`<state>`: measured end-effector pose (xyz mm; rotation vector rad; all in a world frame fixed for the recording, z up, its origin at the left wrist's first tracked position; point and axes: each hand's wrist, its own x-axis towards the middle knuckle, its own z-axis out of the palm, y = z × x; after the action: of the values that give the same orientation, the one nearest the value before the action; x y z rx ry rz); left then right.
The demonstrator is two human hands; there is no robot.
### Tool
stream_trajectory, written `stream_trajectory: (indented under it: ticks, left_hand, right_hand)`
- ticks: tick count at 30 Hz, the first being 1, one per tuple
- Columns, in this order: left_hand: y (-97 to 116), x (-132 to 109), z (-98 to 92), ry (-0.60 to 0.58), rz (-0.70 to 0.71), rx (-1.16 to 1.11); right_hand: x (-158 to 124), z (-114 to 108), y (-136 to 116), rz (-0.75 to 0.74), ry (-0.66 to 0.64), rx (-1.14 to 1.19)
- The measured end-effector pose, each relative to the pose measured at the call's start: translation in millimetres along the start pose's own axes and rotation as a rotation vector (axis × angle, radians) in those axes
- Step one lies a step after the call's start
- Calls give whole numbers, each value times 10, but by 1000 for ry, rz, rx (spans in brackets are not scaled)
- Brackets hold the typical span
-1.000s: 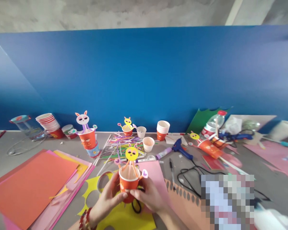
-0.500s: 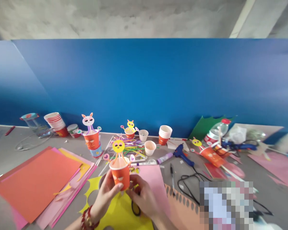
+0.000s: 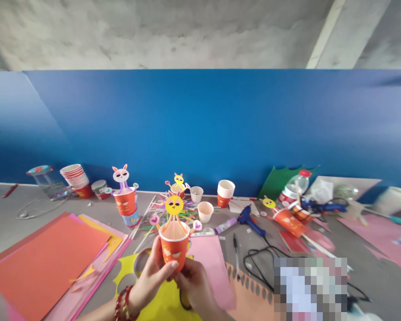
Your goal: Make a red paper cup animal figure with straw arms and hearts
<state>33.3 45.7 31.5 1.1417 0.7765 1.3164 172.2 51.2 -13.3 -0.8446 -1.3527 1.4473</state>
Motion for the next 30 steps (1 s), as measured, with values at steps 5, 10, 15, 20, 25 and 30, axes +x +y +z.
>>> stream_trajectory:
  ticks: [5,10,15,20,25,30]
  left_hand:
    - [-36,124,59,26,-32,1]
    - [-11,211,59,5,-56,4]
    - [71,303,42,128,38,17]
    - [113,361,-4,102,66,-36]
    - [77,329,-23,95,55,-29]
    - [-119,204,13,32,13,-12]
  right_hand:
    - [31,-13,20,-22,40,-24]
    - [62,-51,102,-3,33,-63]
    - [45,-51,270,47,4,-127]
    - [30,-29,310,60,3,-227]
    - [41,-18,247,38,24,-213]
    - [67,-63,162,-5,109,-90]
